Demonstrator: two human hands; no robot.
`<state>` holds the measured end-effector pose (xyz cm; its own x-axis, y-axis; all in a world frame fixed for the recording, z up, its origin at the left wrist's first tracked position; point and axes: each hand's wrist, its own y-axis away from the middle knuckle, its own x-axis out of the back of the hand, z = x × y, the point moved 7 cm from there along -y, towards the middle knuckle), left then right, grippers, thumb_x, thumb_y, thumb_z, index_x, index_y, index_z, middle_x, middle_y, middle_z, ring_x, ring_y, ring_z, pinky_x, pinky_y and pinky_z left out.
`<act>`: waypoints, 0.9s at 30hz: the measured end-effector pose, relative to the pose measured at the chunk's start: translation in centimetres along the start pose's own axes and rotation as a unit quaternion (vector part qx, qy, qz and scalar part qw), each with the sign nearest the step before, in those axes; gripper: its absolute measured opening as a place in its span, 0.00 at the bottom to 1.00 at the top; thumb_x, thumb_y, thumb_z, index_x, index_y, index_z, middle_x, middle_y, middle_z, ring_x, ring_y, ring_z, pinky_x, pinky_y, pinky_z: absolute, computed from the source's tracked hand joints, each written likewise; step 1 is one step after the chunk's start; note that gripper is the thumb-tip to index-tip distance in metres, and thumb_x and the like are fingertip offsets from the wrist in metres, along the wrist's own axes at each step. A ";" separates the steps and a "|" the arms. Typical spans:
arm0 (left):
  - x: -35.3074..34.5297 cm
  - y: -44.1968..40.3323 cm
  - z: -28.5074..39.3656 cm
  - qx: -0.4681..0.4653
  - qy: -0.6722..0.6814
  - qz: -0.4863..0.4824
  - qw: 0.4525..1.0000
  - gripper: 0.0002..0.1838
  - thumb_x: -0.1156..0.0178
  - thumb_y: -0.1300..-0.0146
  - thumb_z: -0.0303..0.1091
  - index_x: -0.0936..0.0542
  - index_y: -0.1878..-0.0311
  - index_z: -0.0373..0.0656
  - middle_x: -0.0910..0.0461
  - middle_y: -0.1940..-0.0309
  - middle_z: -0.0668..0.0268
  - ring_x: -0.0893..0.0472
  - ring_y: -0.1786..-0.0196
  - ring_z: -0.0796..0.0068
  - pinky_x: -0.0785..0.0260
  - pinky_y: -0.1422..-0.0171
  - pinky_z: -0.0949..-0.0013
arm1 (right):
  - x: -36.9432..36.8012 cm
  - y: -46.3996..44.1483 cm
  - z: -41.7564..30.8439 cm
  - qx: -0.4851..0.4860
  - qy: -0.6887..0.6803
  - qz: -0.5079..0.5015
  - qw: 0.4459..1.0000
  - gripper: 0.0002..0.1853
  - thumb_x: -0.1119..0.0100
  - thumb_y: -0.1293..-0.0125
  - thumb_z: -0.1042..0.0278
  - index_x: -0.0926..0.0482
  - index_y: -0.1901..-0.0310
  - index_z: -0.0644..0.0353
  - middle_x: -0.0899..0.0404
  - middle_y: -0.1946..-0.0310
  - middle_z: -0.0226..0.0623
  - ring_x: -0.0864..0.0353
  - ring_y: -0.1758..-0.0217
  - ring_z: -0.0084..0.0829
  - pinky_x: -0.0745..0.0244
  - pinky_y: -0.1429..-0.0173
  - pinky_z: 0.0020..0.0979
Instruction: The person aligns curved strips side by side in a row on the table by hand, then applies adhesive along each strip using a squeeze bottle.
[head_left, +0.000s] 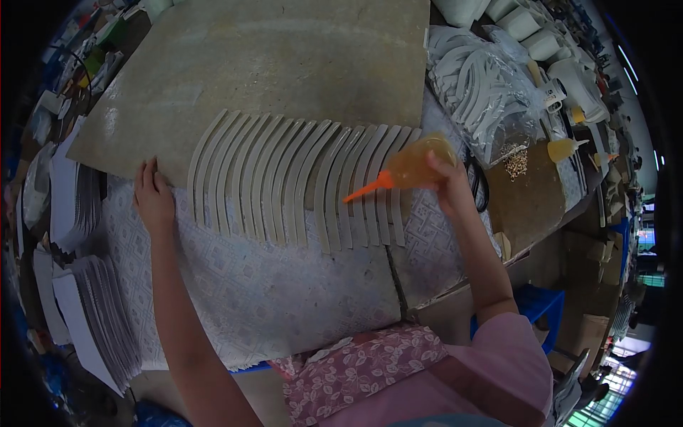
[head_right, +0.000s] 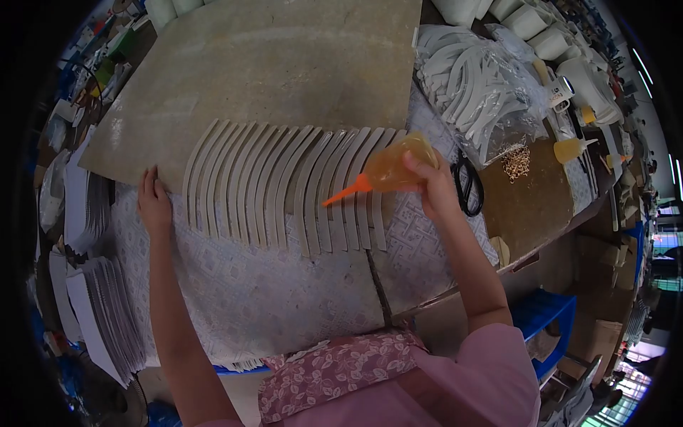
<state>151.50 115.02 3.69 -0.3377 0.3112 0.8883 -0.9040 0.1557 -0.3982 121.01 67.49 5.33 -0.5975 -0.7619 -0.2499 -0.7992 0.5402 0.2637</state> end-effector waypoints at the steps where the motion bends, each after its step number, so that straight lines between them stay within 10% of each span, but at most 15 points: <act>1: 0.0 0.0 0.0 0.001 0.000 0.000 1.000 0.21 0.58 0.27 0.41 0.28 0.35 0.56 0.34 0.31 0.64 0.34 0.30 0.64 0.51 0.26 0.53 | -0.3 0.2 0.0 -0.011 0.002 -0.016 1.000 0.26 0.33 0.39 0.60 0.30 0.44 0.65 0.22 0.55 0.39 0.17 0.55 0.31 0.15 0.60 0.33; 19: -0.2 -0.1 -0.3 -0.013 0.013 0.006 1.000 0.21 0.57 0.28 0.41 0.28 0.35 0.57 0.33 0.32 0.65 0.34 0.30 0.63 0.50 0.27 0.52 | -0.6 2.6 2.2 -0.078 0.041 -0.106 0.990 0.28 0.32 0.42 0.62 0.30 0.42 0.63 0.22 0.55 0.36 0.19 0.56 0.27 0.19 0.58 0.28; 27: -0.4 -0.2 -0.6 -0.007 0.014 0.003 1.000 0.21 0.58 0.28 0.41 0.28 0.35 0.56 0.34 0.31 0.65 0.34 0.30 0.64 0.51 0.26 0.53 | 0.7 3.2 0.1 -0.067 -0.164 -0.047 0.983 0.24 0.38 0.36 0.59 0.29 0.43 0.63 0.22 0.49 0.39 0.21 0.45 0.36 0.20 0.46 0.40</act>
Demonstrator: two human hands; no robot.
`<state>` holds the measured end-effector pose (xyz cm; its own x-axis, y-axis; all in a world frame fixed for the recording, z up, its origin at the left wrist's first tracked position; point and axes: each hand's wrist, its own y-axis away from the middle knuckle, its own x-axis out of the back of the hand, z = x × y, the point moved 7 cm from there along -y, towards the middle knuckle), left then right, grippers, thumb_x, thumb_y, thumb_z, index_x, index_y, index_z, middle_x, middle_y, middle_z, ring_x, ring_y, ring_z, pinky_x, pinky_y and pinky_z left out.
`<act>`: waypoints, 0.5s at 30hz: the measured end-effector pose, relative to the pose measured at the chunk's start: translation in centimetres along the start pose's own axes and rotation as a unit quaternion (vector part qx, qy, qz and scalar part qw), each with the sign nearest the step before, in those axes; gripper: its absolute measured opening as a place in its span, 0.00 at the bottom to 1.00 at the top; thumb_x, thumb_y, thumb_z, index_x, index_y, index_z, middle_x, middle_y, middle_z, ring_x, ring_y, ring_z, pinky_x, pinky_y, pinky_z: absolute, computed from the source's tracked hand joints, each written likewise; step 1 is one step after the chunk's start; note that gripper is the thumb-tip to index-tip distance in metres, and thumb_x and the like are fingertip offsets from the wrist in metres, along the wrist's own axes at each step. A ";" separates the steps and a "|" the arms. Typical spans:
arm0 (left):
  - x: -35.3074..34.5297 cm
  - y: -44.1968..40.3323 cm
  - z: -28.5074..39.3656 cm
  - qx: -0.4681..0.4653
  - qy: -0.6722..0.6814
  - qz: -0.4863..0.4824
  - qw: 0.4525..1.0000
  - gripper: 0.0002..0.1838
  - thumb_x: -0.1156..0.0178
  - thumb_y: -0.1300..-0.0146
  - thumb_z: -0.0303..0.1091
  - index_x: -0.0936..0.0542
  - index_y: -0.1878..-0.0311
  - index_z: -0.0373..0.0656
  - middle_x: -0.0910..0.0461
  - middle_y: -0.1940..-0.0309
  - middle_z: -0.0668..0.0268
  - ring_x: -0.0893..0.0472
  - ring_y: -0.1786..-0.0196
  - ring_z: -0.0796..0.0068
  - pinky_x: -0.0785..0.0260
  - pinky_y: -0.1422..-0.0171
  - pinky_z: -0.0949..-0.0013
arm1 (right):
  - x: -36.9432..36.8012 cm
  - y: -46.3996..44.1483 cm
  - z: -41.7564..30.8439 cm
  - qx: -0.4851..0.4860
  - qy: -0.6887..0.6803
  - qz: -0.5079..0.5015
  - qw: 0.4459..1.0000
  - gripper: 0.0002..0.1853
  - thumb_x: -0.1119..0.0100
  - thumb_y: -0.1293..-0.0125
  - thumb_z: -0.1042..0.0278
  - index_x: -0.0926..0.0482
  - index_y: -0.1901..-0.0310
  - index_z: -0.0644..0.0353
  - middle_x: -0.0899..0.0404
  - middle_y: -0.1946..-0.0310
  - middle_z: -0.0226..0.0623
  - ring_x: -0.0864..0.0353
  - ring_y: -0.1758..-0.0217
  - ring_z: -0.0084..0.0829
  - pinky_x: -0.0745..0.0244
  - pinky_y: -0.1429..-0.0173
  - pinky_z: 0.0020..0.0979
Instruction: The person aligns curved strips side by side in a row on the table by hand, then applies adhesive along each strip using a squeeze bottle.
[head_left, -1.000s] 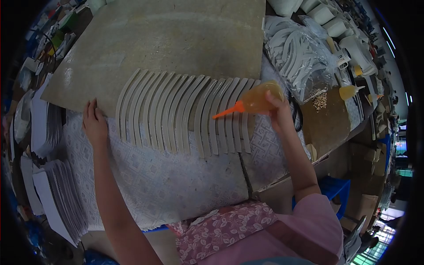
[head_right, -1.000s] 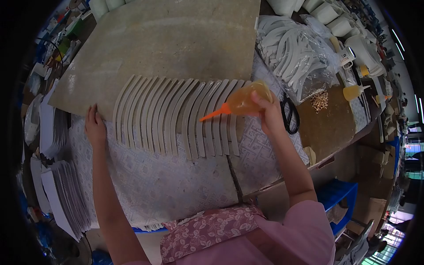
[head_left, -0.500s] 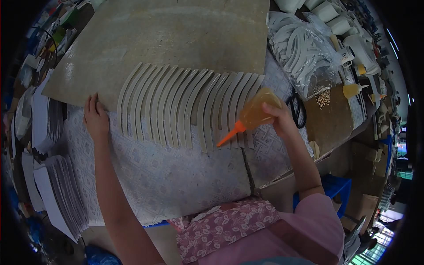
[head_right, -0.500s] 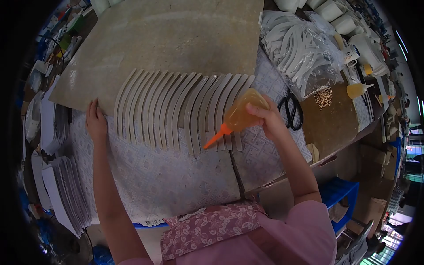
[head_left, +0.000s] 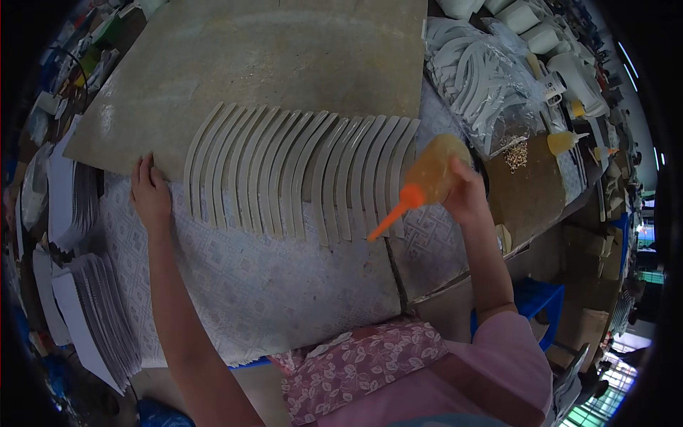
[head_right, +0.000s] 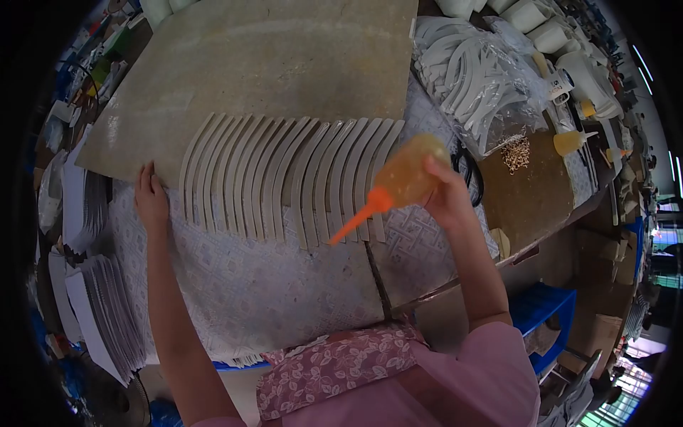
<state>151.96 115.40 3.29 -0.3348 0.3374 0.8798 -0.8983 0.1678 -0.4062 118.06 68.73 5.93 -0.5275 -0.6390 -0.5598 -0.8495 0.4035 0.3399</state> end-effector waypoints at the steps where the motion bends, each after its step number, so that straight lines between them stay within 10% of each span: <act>1: 0.0 0.0 0.0 -0.002 0.003 -0.001 1.000 0.21 0.58 0.28 0.41 0.28 0.35 0.56 0.34 0.31 0.65 0.35 0.30 0.64 0.51 0.26 0.53 | 0.0 -0.3 -1.1 0.027 -0.029 0.024 0.999 0.24 0.39 0.35 0.59 0.29 0.43 0.63 0.22 0.49 0.39 0.22 0.44 0.37 0.20 0.45 0.42; 8: 0.2 0.0 0.3 0.003 -0.003 -0.002 1.000 0.21 0.58 0.28 0.40 0.28 0.35 0.56 0.34 0.31 0.65 0.35 0.30 0.64 0.50 0.27 0.53 | 2.6 -2.1 -6.6 0.271 0.092 0.162 0.944 0.23 0.36 0.36 0.61 0.30 0.45 0.65 0.23 0.52 0.40 0.18 0.51 0.34 0.15 0.56 0.34; 15: 0.1 0.0 0.0 -0.003 -0.005 0.006 1.000 0.21 0.58 0.28 0.41 0.28 0.35 0.56 0.33 0.32 0.64 0.35 0.30 0.63 0.49 0.27 0.53 | 2.8 -2.9 -6.7 0.272 0.122 0.179 0.938 0.24 0.34 0.37 0.63 0.31 0.45 0.65 0.23 0.54 0.39 0.19 0.53 0.32 0.16 0.56 0.33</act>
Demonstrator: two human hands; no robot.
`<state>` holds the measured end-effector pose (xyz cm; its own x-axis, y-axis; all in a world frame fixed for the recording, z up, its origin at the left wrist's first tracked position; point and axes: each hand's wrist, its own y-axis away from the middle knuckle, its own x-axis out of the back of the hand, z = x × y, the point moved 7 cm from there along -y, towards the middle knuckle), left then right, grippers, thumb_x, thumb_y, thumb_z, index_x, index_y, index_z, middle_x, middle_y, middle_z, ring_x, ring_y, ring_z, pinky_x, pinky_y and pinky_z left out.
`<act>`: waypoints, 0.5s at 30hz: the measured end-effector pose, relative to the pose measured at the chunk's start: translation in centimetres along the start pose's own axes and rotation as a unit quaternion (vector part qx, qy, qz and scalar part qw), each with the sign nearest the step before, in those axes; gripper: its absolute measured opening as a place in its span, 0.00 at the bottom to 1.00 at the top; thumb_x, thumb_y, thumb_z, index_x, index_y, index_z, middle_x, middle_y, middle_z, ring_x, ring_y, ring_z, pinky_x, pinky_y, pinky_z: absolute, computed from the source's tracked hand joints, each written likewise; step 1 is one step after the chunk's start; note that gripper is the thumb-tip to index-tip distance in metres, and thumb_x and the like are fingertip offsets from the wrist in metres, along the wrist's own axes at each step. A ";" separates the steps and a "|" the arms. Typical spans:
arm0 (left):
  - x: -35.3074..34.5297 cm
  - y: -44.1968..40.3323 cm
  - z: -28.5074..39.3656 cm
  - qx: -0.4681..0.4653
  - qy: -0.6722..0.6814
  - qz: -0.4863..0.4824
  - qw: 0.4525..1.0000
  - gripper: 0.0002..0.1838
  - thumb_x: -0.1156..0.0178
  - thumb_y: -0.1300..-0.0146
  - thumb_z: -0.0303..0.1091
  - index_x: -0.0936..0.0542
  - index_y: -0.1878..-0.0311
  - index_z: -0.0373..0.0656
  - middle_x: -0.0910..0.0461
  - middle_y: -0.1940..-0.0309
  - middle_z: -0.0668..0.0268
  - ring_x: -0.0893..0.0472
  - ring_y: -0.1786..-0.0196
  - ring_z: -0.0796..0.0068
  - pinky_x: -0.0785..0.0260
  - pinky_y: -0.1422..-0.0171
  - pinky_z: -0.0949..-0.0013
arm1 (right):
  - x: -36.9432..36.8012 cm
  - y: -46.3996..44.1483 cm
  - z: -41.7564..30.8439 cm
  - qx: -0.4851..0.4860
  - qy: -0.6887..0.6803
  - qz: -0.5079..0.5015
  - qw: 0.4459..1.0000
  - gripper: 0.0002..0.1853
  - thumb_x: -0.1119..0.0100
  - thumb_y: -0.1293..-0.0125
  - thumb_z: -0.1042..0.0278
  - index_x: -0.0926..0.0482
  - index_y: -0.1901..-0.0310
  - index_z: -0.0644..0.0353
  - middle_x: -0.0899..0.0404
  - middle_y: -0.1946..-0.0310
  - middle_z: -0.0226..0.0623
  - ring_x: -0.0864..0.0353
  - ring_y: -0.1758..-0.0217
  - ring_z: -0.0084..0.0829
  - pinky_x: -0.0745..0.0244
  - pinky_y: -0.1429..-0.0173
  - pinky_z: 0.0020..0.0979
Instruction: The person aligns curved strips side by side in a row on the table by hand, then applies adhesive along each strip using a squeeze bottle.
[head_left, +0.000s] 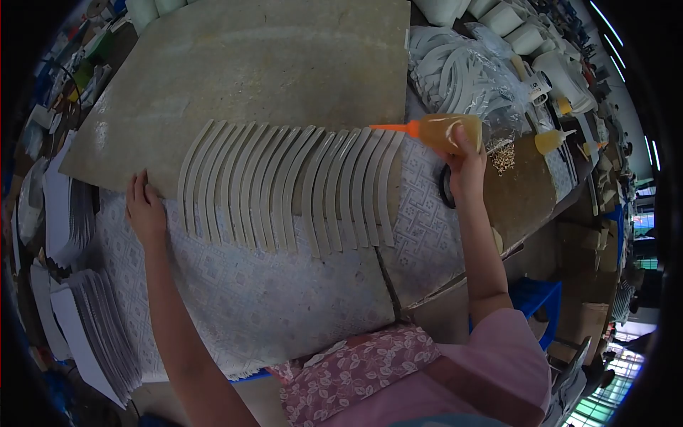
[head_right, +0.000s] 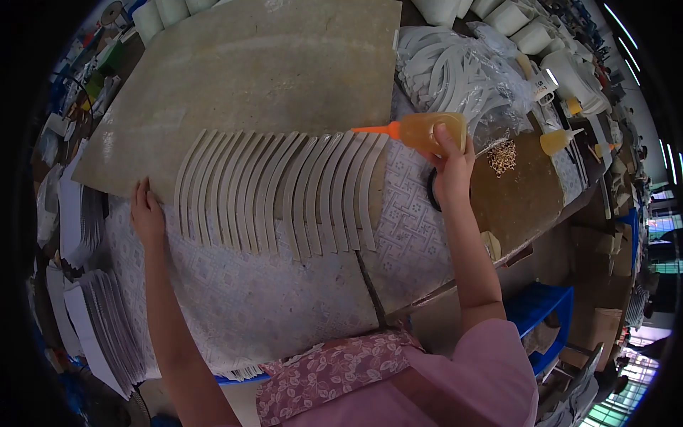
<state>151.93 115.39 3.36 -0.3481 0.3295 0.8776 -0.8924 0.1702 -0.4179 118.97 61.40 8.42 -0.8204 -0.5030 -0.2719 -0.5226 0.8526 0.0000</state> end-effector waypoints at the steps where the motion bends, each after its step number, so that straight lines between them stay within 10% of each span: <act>1: 0.0 0.0 0.0 -0.003 0.003 0.001 1.000 0.21 0.58 0.28 0.41 0.28 0.35 0.56 0.33 0.32 0.64 0.34 0.30 0.63 0.49 0.27 0.53 | 0.0 -0.1 0.1 -0.006 0.004 0.001 1.000 0.24 0.34 0.37 0.63 0.31 0.45 0.65 0.24 0.53 0.39 0.19 0.52 0.32 0.16 0.56 0.34; 15: 0.1 0.0 0.1 0.002 -0.006 0.000 1.000 0.21 0.58 0.27 0.41 0.28 0.34 0.58 0.33 0.32 0.65 0.35 0.29 0.64 0.50 0.26 0.53 | -0.1 -0.5 3.3 -0.074 0.018 -0.050 0.996 0.22 0.36 0.36 0.61 0.29 0.45 0.63 0.22 0.54 0.38 0.19 0.53 0.32 0.17 0.56 0.34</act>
<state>151.84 115.33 3.41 -0.3508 0.3192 0.8804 -0.8939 0.1661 -0.4164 120.03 61.53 5.28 -0.7691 -0.5912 -0.2428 -0.6284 0.7689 0.1181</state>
